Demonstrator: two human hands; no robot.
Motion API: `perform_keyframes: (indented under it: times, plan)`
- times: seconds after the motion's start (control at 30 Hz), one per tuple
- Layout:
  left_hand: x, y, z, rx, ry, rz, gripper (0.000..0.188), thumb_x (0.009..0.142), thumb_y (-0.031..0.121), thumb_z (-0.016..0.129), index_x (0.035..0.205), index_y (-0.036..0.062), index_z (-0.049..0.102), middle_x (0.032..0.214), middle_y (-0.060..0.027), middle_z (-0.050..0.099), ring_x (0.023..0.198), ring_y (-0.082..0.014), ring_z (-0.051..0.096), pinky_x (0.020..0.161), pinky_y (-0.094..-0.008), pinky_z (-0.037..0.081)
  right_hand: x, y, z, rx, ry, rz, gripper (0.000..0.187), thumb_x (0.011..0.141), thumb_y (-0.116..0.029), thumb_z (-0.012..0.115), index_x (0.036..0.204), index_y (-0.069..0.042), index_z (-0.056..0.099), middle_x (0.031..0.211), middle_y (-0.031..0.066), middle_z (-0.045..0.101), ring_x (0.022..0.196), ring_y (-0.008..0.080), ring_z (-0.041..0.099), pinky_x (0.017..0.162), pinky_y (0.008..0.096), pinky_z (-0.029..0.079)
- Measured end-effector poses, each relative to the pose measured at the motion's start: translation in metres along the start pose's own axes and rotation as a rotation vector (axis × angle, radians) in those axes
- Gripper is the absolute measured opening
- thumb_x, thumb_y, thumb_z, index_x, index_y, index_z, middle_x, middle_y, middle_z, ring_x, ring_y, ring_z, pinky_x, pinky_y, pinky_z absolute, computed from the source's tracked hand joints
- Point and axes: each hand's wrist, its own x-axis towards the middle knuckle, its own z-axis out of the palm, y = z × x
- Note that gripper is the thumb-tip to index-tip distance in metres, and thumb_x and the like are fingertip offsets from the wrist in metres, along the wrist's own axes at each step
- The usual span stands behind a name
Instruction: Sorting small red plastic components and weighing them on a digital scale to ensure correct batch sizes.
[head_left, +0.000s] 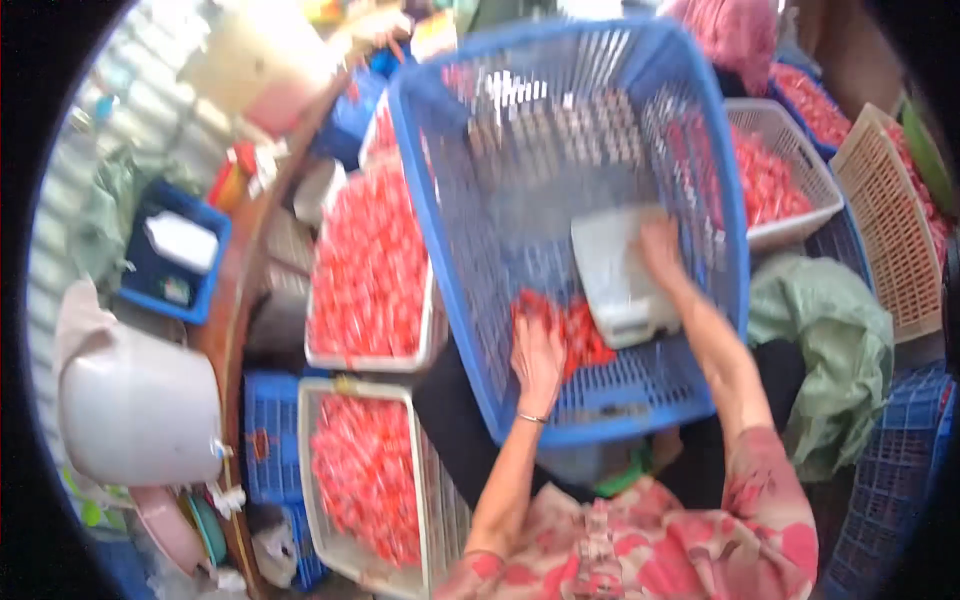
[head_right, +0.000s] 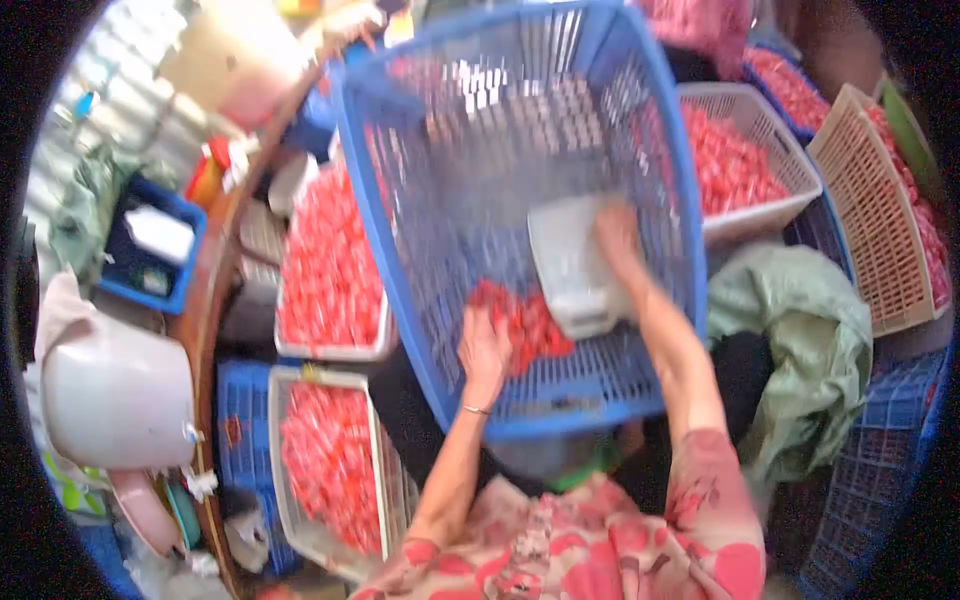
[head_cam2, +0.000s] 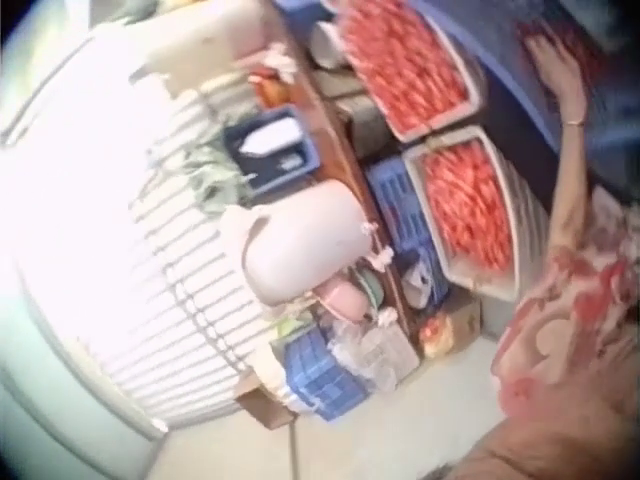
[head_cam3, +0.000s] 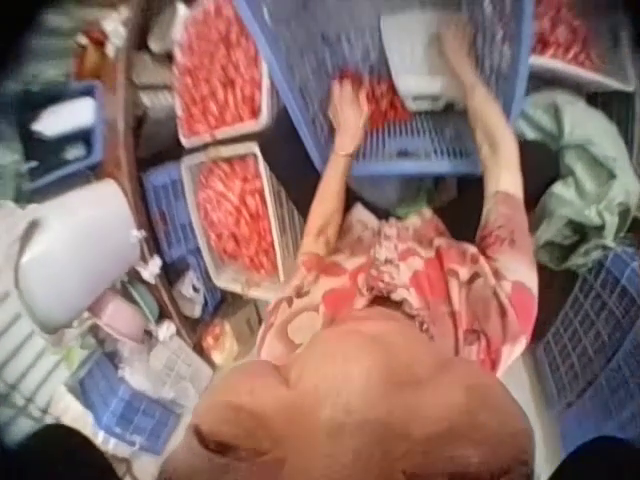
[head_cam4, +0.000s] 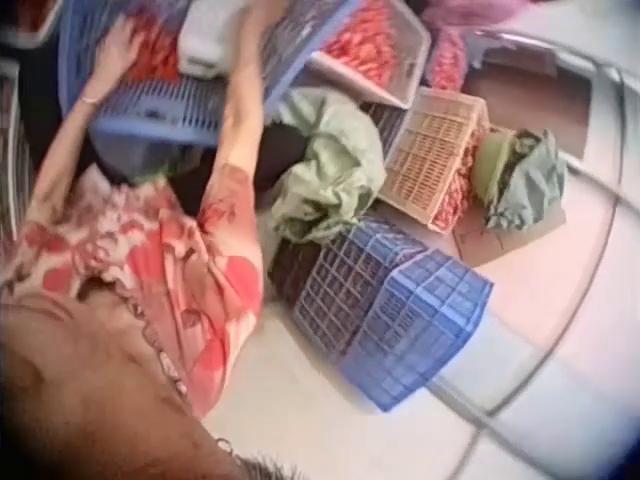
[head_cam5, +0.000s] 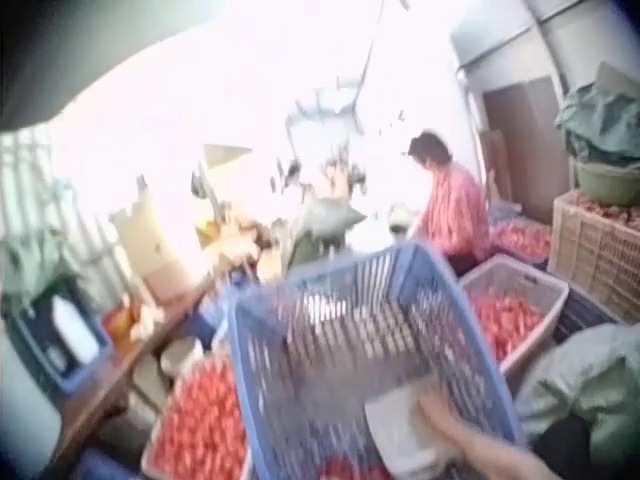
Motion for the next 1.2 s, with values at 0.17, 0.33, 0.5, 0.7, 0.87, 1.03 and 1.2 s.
perform_keyframes:
  times: [0.17, 0.33, 0.5, 0.7, 0.87, 1.03, 1.2]
  plan:
    - [0.000, -0.044, 0.072, 0.361, -0.272, -0.217, 0.033, 0.082, 0.030, 0.064, 0.102, 0.0045, 0.062, 0.111, -0.0183, 0.056, 0.105, -0.0359, 0.054, 0.084, -0.0531, 0.042, 0.001, -0.013, 0.013, 0.097, 0.224, 0.020, 0.029, 0.077, -0.020, 0.064, 0.100, -0.001, 0.067, 0.104, 0.0182, 0.063, 0.108, 0.0340, 0.056, 0.096, 0.0475, 0.041]
    - [-0.002, -0.031, 0.087, 0.391, -0.268, -0.216, 0.031, 0.079, 0.026, 0.065, 0.101, 0.0056, 0.062, 0.112, -0.0163, 0.055, 0.108, -0.0345, 0.050, 0.087, -0.0528, 0.039, -0.003, -0.037, -0.013, 0.093, 0.310, -0.104, 0.027, 0.076, -0.012, 0.061, 0.101, -0.002, 0.063, 0.099, 0.0148, 0.061, 0.103, 0.0310, 0.055, 0.092, 0.0469, 0.041]
    - [-0.006, -0.049, 0.086, 0.321, -0.361, -0.168, 0.033, 0.077, 0.017, 0.067, 0.106, 0.0044, 0.059, 0.115, -0.0165, 0.052, 0.108, -0.0371, 0.050, 0.085, -0.0544, 0.043, -0.008, -0.077, -0.048, 0.329, 0.199, -0.005, 0.020, 0.074, -0.010, 0.060, 0.093, -0.005, 0.062, 0.096, 0.0136, 0.060, 0.097, 0.0302, 0.056, 0.087, 0.0466, 0.042]
    - [-0.016, -0.061, 0.089, 0.114, -0.406, -0.157, 0.037, 0.079, 0.009, 0.063, 0.113, 0.0022, 0.052, 0.114, -0.0196, 0.051, 0.109, -0.0423, 0.047, 0.086, -0.0583, 0.043, -0.007, -0.091, -0.037, 0.393, 0.147, -0.086, 0.008, 0.080, -0.008, 0.055, 0.088, -0.007, 0.057, 0.092, 0.0159, 0.057, 0.097, 0.0318, 0.058, 0.077, 0.0445, 0.048]
    - [-0.012, -0.082, 0.091, -0.050, -0.275, -0.162, 0.031, 0.084, 0.012, 0.061, 0.112, 0.0018, 0.052, 0.106, -0.0183, 0.057, 0.101, -0.0404, 0.054, 0.084, -0.0528, 0.047, -0.017, -0.116, -0.040, 0.705, 0.081, 0.025, 0.016, 0.082, -0.003, 0.051, 0.096, 0.000, 0.056, 0.094, 0.0202, 0.055, 0.094, 0.0395, 0.056, 0.081, 0.0488, 0.046]
    - [0.019, -0.045, 0.070, -0.812, -0.216, -0.605, 0.025, 0.094, 0.019, 0.058, 0.114, 0.0054, 0.053, 0.095, -0.0085, 0.062, 0.089, -0.0269, 0.061, 0.076, -0.0424, 0.050, -0.024, -0.124, -0.027, 1.048, 0.167, 0.060, 0.029, 0.080, -0.003, 0.054, 0.109, 0.004, 0.056, 0.097, 0.0226, 0.053, 0.094, 0.0438, 0.054, 0.085, 0.0502, 0.045]
    - [-0.003, -0.044, 0.056, -1.659, -0.354, -0.833, 0.027, 0.099, 0.029, 0.055, 0.117, 0.0087, 0.053, 0.090, 0.0010, 0.056, 0.078, -0.0084, 0.053, 0.064, -0.0283, 0.045, -0.022, -0.105, -0.035, 1.062, 0.187, 0.021, 0.043, 0.079, -0.006, 0.060, 0.122, -0.003, 0.055, 0.100, 0.0228, 0.056, 0.092, 0.0393, 0.057, 0.082, 0.0442, 0.048]
